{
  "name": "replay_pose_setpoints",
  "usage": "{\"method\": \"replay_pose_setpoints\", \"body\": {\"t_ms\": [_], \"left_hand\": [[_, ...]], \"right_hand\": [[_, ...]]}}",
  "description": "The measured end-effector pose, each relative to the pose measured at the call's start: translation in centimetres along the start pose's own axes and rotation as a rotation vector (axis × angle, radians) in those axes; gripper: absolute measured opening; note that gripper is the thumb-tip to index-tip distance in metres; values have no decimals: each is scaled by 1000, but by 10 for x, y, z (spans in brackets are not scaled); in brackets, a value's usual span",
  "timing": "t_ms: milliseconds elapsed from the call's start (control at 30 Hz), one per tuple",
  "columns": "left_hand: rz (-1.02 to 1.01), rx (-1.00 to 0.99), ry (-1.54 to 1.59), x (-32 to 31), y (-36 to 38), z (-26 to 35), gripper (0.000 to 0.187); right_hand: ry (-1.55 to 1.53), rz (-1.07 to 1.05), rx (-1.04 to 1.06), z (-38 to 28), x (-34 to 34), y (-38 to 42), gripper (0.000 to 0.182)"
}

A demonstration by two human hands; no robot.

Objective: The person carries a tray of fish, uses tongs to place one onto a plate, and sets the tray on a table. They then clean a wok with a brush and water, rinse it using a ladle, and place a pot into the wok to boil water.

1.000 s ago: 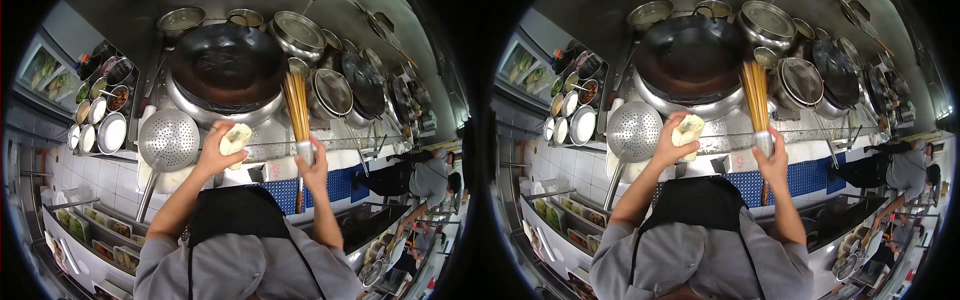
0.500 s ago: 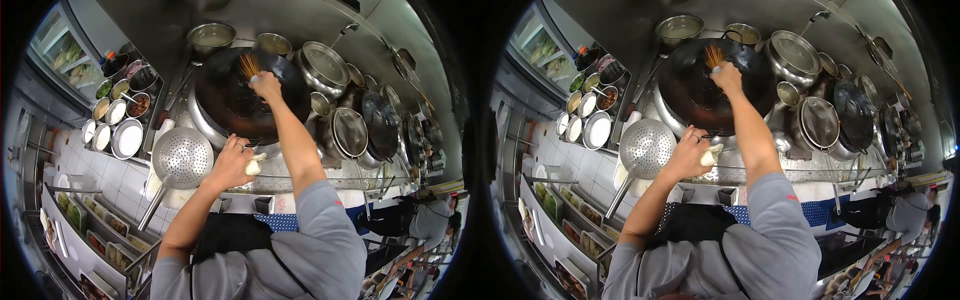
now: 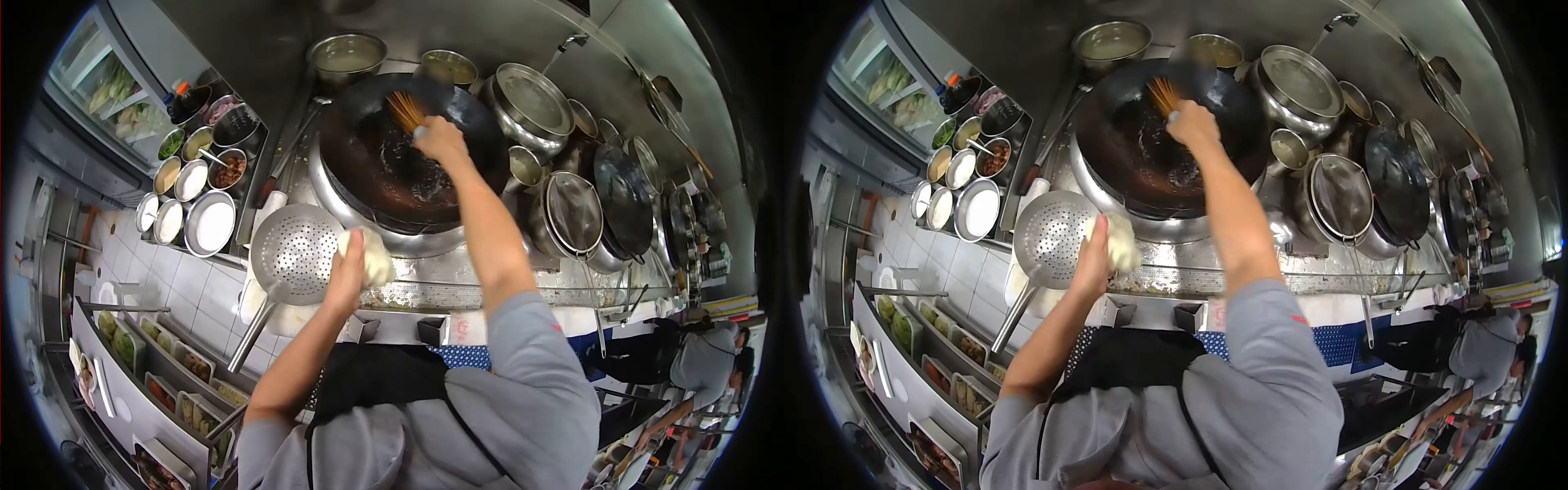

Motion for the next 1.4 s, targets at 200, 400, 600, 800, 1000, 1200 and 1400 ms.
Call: {"method": "replay_pose_setpoints", "body": {"t_ms": [200, 400, 600, 800, 1000, 1200, 1400], "left_hand": [[-99, 273, -36, -53, -33, 16, 50], [-7, 238, 187, -67, -44, 24, 29], [86, 247, 213, -72, -53, 18, 15], [157, 66, 83, -60, -61, 4, 14], [93, -10, -47, -17, -12, 64, 19], [110, -379, -273, -13, 3, 120, 9], [64, -632, -489, -52, 4, 160, 13]], "right_hand": [[27, -227, 178, -14, -2, 92, 36], [630, -417, 62, 25, 119, 139, 34], [-66, -98, -30, 29, 44, -20, 39], [-222, -376, -48, -29, 22, 73, 57], [-36, -515, -27, 52, 176, 179, 56], [-516, -48, -314, 117, 224, 227, 52], [-587, 26, -162, 53, 94, 275, 57]]}}
Point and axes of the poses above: each hand's wrist, its own y-axis away from the middle knuckle, its own x-axis out of the back of the hand, z = x × y, the point moved 1 cm from there along -y, towards the middle knuckle, and after that the axes turned 10 degrees about -y, right-handed, at the moved point
